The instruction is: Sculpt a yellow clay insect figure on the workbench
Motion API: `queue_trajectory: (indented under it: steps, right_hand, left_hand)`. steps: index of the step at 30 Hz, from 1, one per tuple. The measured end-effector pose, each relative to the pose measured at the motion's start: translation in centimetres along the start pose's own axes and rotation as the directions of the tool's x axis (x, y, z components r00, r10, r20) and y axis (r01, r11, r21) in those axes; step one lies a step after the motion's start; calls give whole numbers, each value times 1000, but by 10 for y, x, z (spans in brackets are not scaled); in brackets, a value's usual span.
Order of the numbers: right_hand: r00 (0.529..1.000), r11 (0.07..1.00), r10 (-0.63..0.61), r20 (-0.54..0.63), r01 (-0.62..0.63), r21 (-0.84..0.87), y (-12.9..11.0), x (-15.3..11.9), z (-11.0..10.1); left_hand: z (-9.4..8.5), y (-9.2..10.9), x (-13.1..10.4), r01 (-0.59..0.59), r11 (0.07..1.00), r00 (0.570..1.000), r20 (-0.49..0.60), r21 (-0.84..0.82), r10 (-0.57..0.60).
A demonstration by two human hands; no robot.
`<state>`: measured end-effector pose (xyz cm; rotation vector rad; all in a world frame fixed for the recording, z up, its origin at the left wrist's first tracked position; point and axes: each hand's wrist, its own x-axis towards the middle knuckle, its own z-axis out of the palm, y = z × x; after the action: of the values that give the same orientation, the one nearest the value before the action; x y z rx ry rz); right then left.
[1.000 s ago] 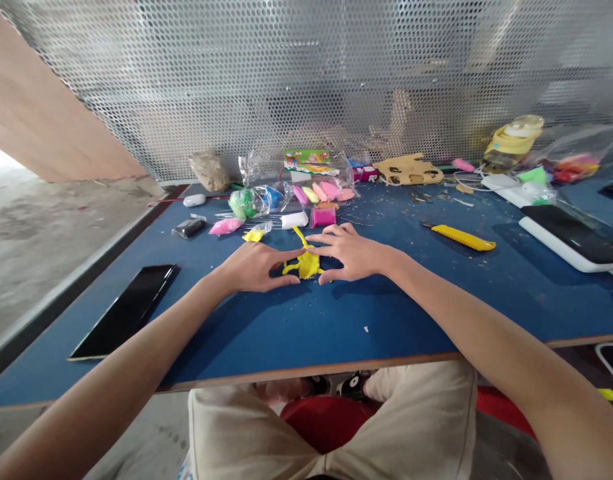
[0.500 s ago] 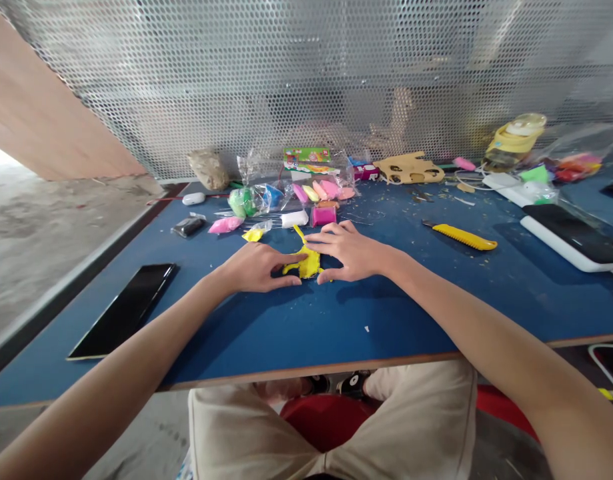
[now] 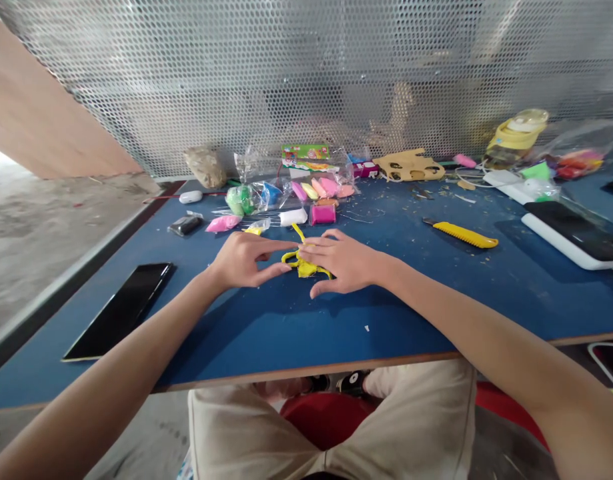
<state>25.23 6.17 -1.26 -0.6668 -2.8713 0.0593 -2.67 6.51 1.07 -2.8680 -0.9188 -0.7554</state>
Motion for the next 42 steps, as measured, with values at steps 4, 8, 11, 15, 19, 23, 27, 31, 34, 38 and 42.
queue_trajectory:
  steps: [4,8,11,15,19,23,27,31,34,38,42]
  right_hand:
    - [999,999,17,38,-18,36,-7,0,7]
    - [999,989,-45,9,43,142,4,-5,0]
    - [997,985,-54,-55,62,163,13,-9,-9]
    - [998,992,-25,-66,33,118,12,-10,-11]
    - [1000,994,-28,3,28,104,0,-6,-5]
    - [999,993,7,34,-11,117,-5,-3,-2]
    - [999,987,-44,-29,48,156,4,-4,-3]
    - [994,979,-12,-106,33,202,18,-7,-4]
    - [995,965,47,-86,-23,262,20,-7,-2]
    - [998,949,55,8,-55,311,11,-4,0]
    - [999,952,36,27,-42,302,4,-1,2]
  left_hand:
    - [-3,-6,-2,-7,1000,999,-48,-27,6]
    - [-3,-9,-1,4,1000,1000,-11,-30,-4]
    - [-4,-8,2,-42,999,999,30,14,42]
    - [-4,-5,4,-147,986,981,139,79,135]
    - [-5,-10,3,-129,988,972,211,87,109]
    - [-7,-17,2,-100,995,970,226,29,91]
    - [-3,-19,3,-42,996,978,199,-78,56]
    - [2,-17,5,43,998,984,173,-49,-34]
    - [1,-12,7,64,997,969,243,-35,-53]
    - [0,-6,9,116,993,956,273,-19,-107]
    - [5,-2,10,167,986,953,252,21,-167]
